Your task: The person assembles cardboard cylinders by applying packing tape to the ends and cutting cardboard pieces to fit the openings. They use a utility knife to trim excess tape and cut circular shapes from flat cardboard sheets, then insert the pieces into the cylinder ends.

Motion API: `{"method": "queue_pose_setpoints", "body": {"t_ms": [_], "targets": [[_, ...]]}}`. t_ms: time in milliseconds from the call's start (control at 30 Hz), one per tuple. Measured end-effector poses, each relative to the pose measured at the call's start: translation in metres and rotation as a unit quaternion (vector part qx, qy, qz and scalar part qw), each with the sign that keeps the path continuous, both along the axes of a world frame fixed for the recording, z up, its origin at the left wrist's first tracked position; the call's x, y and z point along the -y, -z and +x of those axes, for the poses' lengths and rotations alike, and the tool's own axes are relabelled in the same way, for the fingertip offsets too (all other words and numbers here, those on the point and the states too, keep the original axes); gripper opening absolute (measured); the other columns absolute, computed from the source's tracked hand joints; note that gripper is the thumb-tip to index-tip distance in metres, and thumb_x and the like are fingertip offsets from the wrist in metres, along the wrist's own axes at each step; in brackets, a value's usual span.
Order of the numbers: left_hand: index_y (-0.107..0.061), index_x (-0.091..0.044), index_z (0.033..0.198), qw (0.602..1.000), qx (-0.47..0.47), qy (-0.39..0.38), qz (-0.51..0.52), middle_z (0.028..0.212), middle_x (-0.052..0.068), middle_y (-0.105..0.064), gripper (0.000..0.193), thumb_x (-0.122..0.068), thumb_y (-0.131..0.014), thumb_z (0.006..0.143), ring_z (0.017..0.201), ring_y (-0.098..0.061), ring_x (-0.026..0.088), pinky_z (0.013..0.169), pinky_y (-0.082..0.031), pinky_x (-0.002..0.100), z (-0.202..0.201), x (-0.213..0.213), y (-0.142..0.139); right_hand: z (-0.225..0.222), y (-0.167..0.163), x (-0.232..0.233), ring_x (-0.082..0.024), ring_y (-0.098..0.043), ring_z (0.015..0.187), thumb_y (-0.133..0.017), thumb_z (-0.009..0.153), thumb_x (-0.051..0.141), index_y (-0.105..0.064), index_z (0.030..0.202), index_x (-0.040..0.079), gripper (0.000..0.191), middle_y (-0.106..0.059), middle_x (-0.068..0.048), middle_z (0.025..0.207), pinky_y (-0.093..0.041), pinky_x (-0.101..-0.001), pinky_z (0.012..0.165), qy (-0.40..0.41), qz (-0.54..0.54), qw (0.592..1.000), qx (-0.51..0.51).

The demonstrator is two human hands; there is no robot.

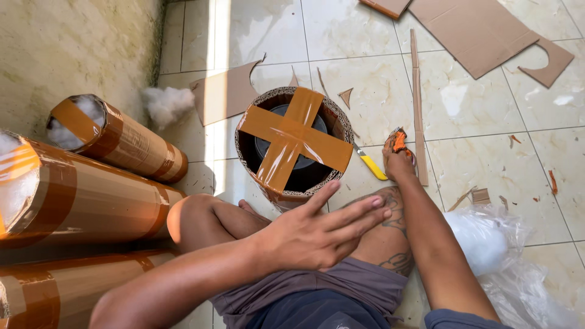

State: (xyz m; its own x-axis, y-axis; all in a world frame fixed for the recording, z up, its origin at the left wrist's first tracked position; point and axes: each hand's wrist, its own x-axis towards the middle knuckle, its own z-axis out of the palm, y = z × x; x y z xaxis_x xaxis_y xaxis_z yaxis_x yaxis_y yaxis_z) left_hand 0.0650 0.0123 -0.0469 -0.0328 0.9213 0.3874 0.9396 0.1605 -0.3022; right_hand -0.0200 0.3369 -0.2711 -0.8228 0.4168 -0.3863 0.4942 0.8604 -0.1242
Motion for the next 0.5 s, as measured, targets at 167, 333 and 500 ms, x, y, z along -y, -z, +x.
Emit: {"method": "queue_pose_setpoints", "body": {"t_ms": [167, 333, 500], "targets": [[-0.06, -0.01, 0.135, 0.866, 0.205, -0.118, 0.441, 0.162, 0.013, -0.048, 0.049, -0.047, -0.063, 0.104, 0.16, -0.038, 0.032, 0.133, -0.009, 0.05, -0.033, 0.06, 0.013, -0.016, -0.078, 0.042, -0.035, -0.029, 0.154, -0.052, 0.108, 0.033, -0.026, 0.159, 0.013, 0.061, -0.029, -0.024, 0.165, -0.03, -0.0386, 0.119, -0.054, -0.324, 0.875, -0.356], [-0.031, 0.001, 0.16, 0.642, 0.54, 0.035, 0.543, 0.166, 0.023, -0.036, 0.078, -0.059, -0.043, 0.113, 0.161, -0.03, 0.032, 0.137, -0.019, 0.042, -0.093, 0.07, 0.036, 0.053, -0.166, 0.132, -0.028, -0.004, 0.166, -0.029, 0.11, 0.067, 0.003, 0.169, 0.012, 0.087, -0.005, -0.017, 0.175, 0.001, -0.0399, 0.135, -0.133, -0.501, 0.592, -0.617], [-0.034, 0.006, 0.16, 0.627, 0.608, 0.013, 0.487, 0.166, 0.023, -0.042, 0.084, -0.063, -0.038, 0.112, 0.155, -0.042, 0.031, 0.134, -0.031, 0.043, -0.099, 0.058, 0.043, 0.067, -0.187, 0.188, -0.028, 0.001, 0.164, -0.012, 0.093, 0.09, 0.017, 0.163, 0.015, 0.107, 0.0, -0.019, 0.175, 0.007, -0.0414, 0.135, -0.133, -0.433, 0.65, -0.611]]}}
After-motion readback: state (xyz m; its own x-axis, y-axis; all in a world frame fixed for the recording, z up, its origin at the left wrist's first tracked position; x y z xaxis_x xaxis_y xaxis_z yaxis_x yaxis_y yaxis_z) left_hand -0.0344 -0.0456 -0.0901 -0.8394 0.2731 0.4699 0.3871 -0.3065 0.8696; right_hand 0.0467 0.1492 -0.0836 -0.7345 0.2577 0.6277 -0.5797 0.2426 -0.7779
